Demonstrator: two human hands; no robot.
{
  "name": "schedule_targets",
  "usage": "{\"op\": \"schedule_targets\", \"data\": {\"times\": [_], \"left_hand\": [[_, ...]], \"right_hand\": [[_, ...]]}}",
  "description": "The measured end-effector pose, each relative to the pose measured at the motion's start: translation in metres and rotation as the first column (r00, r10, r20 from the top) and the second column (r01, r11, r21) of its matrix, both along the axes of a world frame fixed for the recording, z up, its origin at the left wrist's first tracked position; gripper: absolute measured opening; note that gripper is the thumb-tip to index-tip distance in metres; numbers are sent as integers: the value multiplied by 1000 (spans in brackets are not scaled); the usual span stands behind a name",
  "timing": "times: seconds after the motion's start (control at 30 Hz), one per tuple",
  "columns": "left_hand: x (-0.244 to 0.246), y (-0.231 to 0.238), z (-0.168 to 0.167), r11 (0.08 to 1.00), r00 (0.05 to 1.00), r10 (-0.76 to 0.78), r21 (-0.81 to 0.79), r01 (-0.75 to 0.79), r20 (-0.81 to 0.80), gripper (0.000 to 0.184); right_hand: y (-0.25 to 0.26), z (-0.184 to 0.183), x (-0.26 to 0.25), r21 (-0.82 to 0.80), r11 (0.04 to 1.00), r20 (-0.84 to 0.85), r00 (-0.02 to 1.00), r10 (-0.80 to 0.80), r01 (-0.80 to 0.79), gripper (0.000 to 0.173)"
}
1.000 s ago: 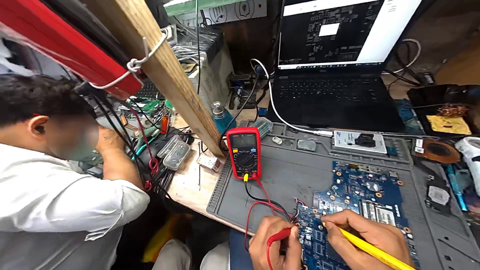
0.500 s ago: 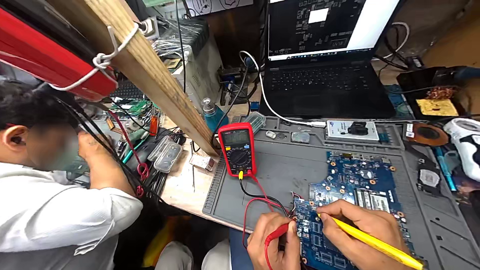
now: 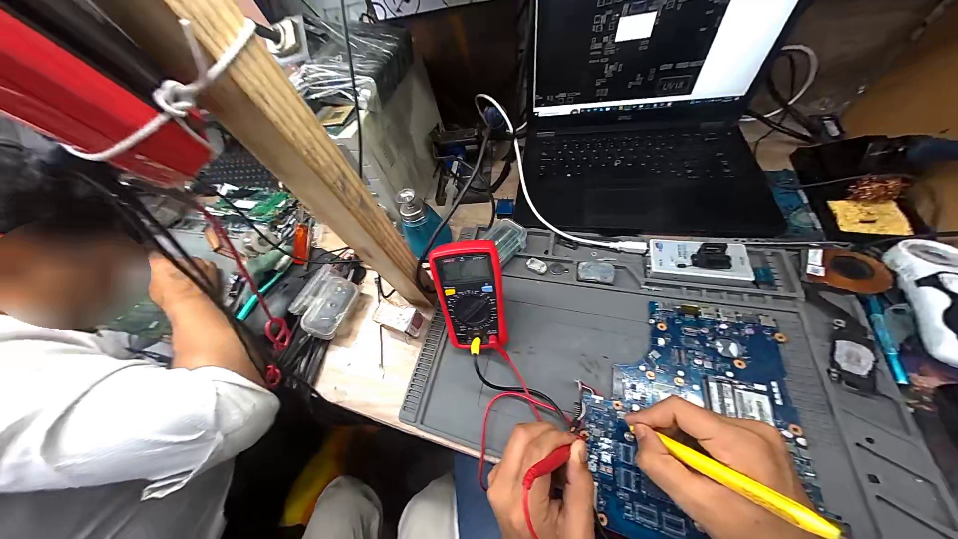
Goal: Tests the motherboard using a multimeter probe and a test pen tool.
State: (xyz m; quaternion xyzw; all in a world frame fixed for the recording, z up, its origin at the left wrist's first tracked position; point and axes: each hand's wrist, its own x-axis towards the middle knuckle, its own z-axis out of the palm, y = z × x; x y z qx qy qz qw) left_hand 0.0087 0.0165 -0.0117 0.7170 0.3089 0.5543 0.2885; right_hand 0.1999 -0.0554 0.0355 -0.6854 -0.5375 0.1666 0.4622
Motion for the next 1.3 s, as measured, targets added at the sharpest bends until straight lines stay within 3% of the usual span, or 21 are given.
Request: {"op": "schedule_targets", "data": {"times": [0.8,1.3], "left_hand": [[2,1,3,1000,1000,-6,28,6,-4,9],[3,2,5,1000,1000,5,17,-5,16,11]], "right_hand": [[-2,3,2,-37,999,1,1000,6,-6,11],[1,-6,0,58,998,4,1000,-14,14,12]]}}
